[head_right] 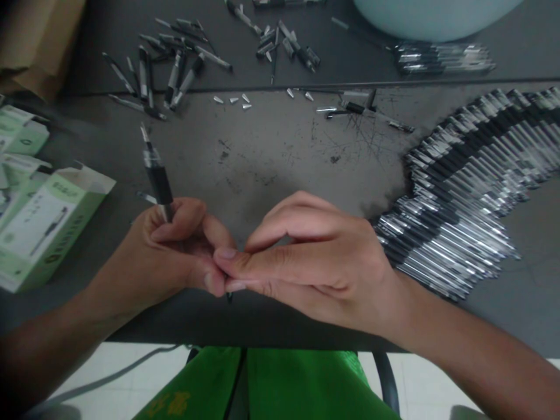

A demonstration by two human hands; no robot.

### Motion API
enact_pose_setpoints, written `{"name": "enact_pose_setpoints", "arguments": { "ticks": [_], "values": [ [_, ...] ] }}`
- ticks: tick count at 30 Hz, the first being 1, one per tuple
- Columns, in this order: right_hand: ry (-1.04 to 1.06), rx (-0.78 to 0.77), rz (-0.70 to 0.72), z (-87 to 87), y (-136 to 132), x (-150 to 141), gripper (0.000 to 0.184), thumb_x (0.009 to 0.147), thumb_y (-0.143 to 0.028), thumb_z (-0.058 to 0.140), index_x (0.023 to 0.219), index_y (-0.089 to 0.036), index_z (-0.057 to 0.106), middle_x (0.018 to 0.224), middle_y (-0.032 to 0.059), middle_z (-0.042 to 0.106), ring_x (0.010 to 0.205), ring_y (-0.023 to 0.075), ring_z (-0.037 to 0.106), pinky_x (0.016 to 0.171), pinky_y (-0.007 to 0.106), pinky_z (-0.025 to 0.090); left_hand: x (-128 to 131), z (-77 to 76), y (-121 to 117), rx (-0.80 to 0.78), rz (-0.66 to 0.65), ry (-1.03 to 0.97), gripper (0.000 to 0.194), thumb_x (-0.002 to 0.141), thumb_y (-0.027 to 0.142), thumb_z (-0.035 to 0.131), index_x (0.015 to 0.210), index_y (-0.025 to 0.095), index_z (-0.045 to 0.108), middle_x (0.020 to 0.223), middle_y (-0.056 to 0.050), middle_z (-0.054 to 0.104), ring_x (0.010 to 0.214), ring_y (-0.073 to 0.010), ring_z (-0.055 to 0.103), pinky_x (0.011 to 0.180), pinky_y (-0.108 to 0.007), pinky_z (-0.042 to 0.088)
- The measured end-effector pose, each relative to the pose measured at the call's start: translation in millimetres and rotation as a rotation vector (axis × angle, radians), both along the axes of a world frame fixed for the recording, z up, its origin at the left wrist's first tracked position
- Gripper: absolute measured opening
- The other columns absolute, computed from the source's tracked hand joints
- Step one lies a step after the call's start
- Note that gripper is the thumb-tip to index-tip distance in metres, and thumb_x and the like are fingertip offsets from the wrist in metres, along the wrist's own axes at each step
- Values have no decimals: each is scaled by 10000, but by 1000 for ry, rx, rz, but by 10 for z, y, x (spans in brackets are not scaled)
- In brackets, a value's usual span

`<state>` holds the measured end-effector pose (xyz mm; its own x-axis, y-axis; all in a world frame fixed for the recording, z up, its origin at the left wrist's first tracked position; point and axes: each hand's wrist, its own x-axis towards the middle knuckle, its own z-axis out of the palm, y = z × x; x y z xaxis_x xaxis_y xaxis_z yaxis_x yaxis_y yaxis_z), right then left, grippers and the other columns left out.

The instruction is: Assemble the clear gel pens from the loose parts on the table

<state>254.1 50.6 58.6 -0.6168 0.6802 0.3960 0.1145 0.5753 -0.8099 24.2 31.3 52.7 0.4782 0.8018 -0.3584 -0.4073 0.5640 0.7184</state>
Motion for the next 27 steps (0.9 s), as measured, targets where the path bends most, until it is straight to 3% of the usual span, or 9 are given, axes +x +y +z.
{"name": "enact_pose_setpoints", "arguments": {
  "ticks": [8, 17, 22, 27],
  "values": [
    [-4, 9, -25, -31, -6, 2, 78, 960, -195, 782, 1020, -206, 829, 960, 48, 794, 922, 183, 747, 802, 346, 631, 12, -25, 3, 15, 19, 17, 714, 727, -19, 914, 609, 197, 244, 823, 35, 856, 729, -174, 839, 619, -142, 647],
    [19, 0, -3, -64, 16, 0, 90, 948, -197, 795, 1023, -228, 833, 947, 44, 797, 923, 190, 743, 795, 365, 637, 10, -34, 11, -3, 28, 33, 705, 685, 7, 945, 595, 198, 272, 786, 14, 848, 670, -189, 827, 615, -197, 662],
    [132, -97, -24, -112, -12, -54, 132, 902, -169, 844, 1032, -194, 837, 909, 42, 802, 866, 165, 742, 777, 333, 632, -3, -50, 23, 42, 8, -25, 687, 717, -24, 910, 598, 192, 269, 817, 12, 858, 664, -157, 823, 604, -159, 653],
    [266, -211, -46, -186, -32, -110, 293, 824, -205, 917, 1104, -179, 835, 898, 36, 822, 794, 139, 731, 697, 287, 619, -42, -51, -1, 27, -26, 13, 700, 672, 19, 960, 590, 200, 289, 781, -9, 839, 642, -161, 813, 555, -137, 625]
  ]
}}
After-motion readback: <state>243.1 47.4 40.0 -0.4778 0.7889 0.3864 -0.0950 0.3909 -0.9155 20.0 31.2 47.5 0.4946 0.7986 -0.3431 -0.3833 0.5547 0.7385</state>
